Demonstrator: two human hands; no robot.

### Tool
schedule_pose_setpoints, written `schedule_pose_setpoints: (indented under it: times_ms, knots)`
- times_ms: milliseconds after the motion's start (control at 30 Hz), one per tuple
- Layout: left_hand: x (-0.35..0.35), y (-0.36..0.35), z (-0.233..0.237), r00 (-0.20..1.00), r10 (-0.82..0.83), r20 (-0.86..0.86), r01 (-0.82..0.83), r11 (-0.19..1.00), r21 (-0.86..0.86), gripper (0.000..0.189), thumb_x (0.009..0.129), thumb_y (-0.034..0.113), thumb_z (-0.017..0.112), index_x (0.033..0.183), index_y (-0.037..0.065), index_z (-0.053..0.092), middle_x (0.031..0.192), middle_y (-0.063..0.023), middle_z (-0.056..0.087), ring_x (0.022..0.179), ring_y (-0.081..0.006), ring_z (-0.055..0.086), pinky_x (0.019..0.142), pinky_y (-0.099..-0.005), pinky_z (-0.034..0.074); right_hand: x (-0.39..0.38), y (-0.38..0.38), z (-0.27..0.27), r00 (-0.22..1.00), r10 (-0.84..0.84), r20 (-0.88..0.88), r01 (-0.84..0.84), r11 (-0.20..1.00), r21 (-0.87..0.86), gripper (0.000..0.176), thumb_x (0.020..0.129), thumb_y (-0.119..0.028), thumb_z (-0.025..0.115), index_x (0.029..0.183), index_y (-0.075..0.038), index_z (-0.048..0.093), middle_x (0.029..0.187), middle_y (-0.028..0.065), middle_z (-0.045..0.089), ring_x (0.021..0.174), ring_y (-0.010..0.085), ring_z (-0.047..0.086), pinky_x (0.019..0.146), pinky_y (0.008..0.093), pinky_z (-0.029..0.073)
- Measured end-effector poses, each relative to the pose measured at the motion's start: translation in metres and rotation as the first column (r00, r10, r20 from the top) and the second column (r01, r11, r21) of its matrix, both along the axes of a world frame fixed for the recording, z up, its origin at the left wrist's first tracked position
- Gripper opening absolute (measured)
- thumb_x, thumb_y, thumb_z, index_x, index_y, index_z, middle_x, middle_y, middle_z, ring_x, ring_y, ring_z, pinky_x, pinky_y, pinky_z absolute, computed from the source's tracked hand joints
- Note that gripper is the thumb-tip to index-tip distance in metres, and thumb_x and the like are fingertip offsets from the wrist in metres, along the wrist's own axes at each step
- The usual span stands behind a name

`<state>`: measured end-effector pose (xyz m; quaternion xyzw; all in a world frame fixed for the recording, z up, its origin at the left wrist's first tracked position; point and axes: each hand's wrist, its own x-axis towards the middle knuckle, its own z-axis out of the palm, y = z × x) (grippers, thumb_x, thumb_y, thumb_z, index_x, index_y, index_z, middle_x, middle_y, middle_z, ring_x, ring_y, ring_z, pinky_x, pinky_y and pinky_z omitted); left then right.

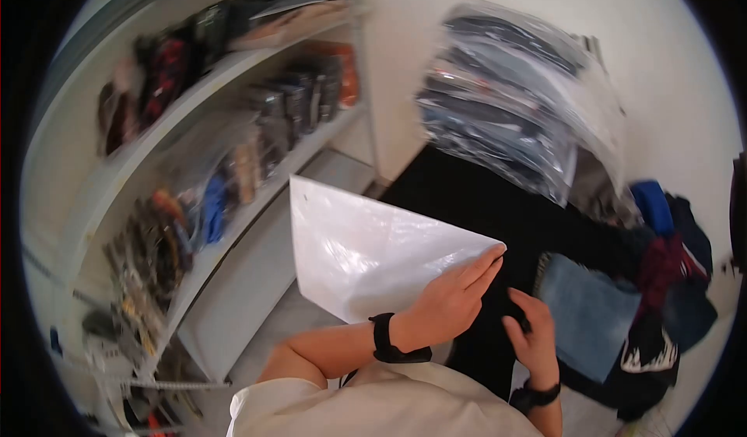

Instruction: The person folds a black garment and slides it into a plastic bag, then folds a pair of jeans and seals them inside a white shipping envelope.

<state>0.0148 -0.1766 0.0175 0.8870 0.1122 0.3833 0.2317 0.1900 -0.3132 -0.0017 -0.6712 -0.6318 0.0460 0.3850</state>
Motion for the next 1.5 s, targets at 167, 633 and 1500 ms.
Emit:
schedule_pose_setpoints:
  times_ms: [167,633,1500]
  knots:
    - [0.053,-0.017,-0.022,0.965,-0.259,-0.04,0.242,0.941,-0.235,0.056,0.086,-0.003,0.045,0.141,-0.008,0.035,0.151,-0.0248,0.028,0.132,-0.0409,0.04,0.105,-0.0406,0.041,0.008,-0.001,0.007,0.998,0.038,-0.059,-0.044,0.993,-0.109,0.039,0.079,-0.019,0.071,0.114,-0.005,0.063,0.095,0.0094,0.069,0.081,0.0295,0.062,0.079,0.0404,0.045]
    - [0.045,-0.02,-0.041,0.956,-0.284,-0.078,0.167,0.741,-0.65,0.05,0.085,0.008,0.069,0.13,0.002,0.048,0.113,-0.0109,0.062,0.095,-0.0186,0.064,0.085,-0.0307,0.052,0.046,0.005,-0.034,0.344,0.021,-0.939,0.107,0.992,0.061,0.015,0.097,-0.009,0.057,0.107,0.002,0.058,0.088,0.0057,0.069,0.074,0.0066,0.062,0.069,0.0215,0.051]
    - [0.026,-0.028,-0.023,0.988,-0.036,-0.149,-0.054,0.826,-0.561,0.018,0.078,0.008,0.077,0.074,0.002,0.061,0.063,-0.0017,0.053,0.052,-0.0093,0.037,0.048,-0.0263,0.031,0.026,-0.002,-0.017,0.981,0.056,-0.185,-0.02,0.982,0.186,0.042,0.074,-0.008,0.074,0.115,-0.011,0.066,0.129,0.0108,0.053,0.077,0.0143,0.053,0.067,0.0291,0.046]
